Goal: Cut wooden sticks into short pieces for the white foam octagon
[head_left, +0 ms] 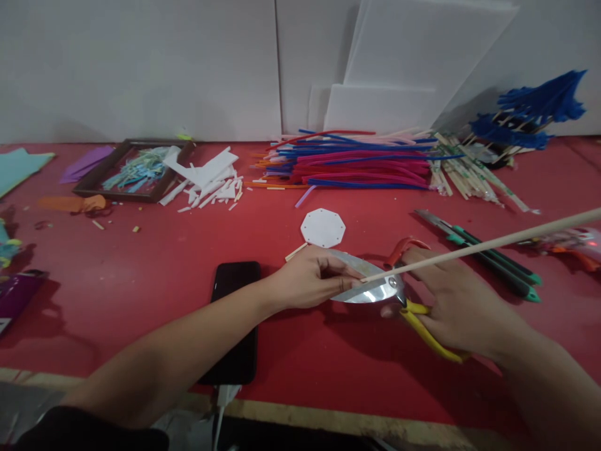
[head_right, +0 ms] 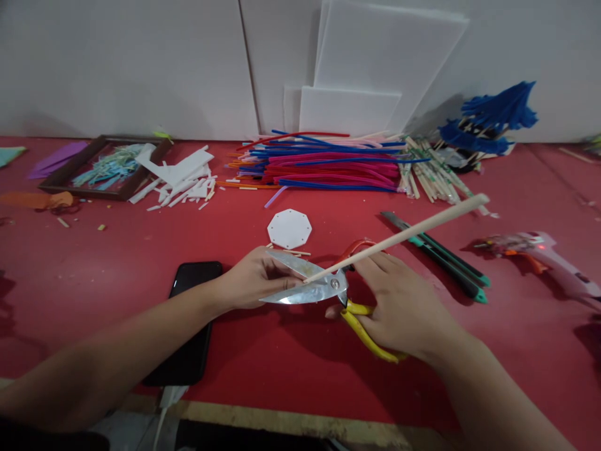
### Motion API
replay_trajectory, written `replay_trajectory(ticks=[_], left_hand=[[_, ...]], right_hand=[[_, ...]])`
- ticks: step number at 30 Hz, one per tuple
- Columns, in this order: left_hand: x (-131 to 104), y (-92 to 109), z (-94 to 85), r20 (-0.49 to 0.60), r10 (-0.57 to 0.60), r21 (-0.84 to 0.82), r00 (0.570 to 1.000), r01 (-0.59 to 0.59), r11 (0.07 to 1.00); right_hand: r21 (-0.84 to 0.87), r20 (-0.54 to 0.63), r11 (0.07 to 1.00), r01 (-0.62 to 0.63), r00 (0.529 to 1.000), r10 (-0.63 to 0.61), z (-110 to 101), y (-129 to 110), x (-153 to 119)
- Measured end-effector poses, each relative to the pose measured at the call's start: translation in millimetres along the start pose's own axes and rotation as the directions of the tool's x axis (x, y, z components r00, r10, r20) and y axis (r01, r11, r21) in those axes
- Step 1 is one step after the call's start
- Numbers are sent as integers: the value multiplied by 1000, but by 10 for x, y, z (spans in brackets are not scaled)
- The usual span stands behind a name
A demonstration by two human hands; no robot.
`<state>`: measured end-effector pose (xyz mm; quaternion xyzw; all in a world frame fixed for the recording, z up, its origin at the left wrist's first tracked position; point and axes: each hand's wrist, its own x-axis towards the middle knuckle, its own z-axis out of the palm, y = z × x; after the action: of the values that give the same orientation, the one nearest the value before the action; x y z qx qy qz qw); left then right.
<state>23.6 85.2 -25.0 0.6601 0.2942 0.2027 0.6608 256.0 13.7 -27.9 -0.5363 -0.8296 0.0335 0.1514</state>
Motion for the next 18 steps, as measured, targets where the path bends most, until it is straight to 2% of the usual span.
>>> replay_trajectory(ticks=[12,18], left_hand=[[28,-25,-29,-4,22,112,1000,-21,994],[33,-21,-32,7,30,86,1000,-31,996]], right_hand=[[-37,-33,999,-8,999,7,-4,-39,37],[-86,-166,996,34,985,-48,-4,-30,6]])
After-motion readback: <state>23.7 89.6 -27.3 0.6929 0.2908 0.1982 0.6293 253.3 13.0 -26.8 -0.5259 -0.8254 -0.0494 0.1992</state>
